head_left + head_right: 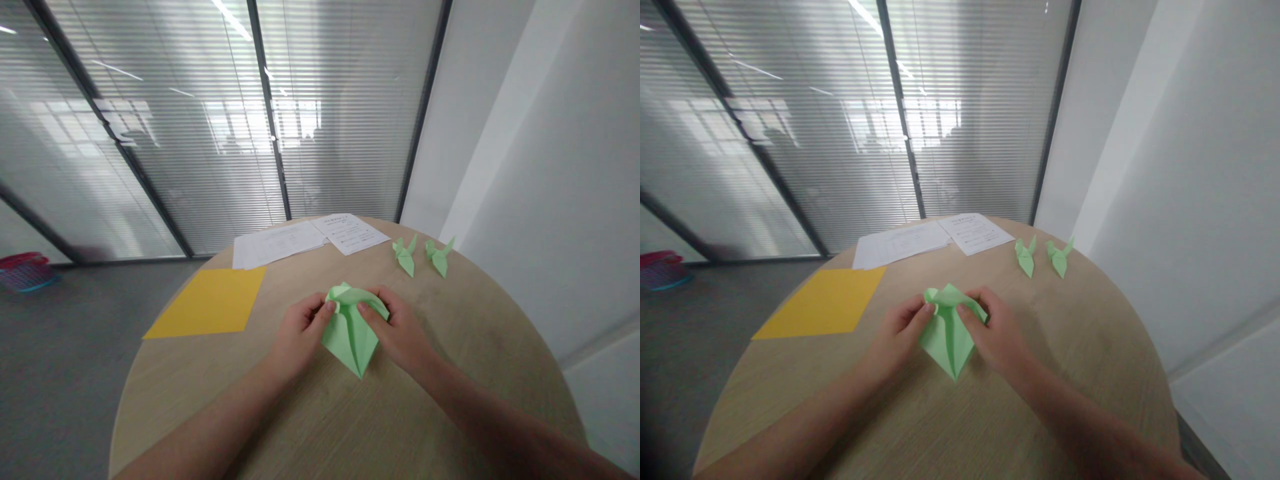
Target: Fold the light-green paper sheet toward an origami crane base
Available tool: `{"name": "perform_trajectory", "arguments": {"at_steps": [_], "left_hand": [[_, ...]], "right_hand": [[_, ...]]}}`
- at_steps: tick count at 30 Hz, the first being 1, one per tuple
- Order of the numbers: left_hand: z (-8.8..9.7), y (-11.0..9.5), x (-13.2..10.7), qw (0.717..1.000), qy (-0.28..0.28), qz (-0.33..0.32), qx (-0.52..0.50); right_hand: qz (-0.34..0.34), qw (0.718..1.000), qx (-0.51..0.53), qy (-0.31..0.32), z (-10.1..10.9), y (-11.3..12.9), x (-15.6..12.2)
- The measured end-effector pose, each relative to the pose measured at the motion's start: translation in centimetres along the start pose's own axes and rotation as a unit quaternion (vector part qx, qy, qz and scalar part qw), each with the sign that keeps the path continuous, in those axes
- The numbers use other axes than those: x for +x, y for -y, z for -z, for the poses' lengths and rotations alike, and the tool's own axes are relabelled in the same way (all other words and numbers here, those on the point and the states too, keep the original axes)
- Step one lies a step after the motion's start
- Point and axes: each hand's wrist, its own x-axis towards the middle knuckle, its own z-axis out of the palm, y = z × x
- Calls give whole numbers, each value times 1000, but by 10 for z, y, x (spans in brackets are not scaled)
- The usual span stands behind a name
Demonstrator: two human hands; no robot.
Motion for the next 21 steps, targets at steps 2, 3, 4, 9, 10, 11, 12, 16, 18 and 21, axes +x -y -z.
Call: {"name": "perform_trajectory", "arguments": {"at_steps": [2, 3, 4, 9, 10, 11, 12, 16, 18, 21], "left_hand": [[-1, 2, 1, 1000, -8, 18, -11], [-1, 3, 1, 999, -11, 22, -21], [-1, 3, 2, 999, -13, 23, -32], [-2, 8, 4, 998, -9, 5, -55], [-2, 8, 4, 999, -8, 1, -53], [-2, 9, 5, 999, -8, -3, -50], [-1, 10, 5, 999, -9, -5, -45], [0, 11, 6, 1000, -7, -10, -17], [0, 11, 7, 1000, 1, -7, -10], [0, 14, 6, 1000, 20, -1, -9]], "right_hand": [[10, 1000, -3, 13, 0, 0, -1], [13, 1000, -3, 18, 0, -1, -1], [14, 1000, -3, 23, 0, -1, -1], [-2, 1000, -11, 22, 1, -5, 0], [-3, 1000, -6, 24, 2, -5, 0], [-6, 1000, 3, 27, 2, -6, 1], [-9, 999, 12, 30, 2, -6, 1], [-19, 999, 27, 29, 2, -5, 3], [-21, 999, 34, 28, 2, -3, 3], [-27, 998, 43, 28, 3, -2, 2]]}}
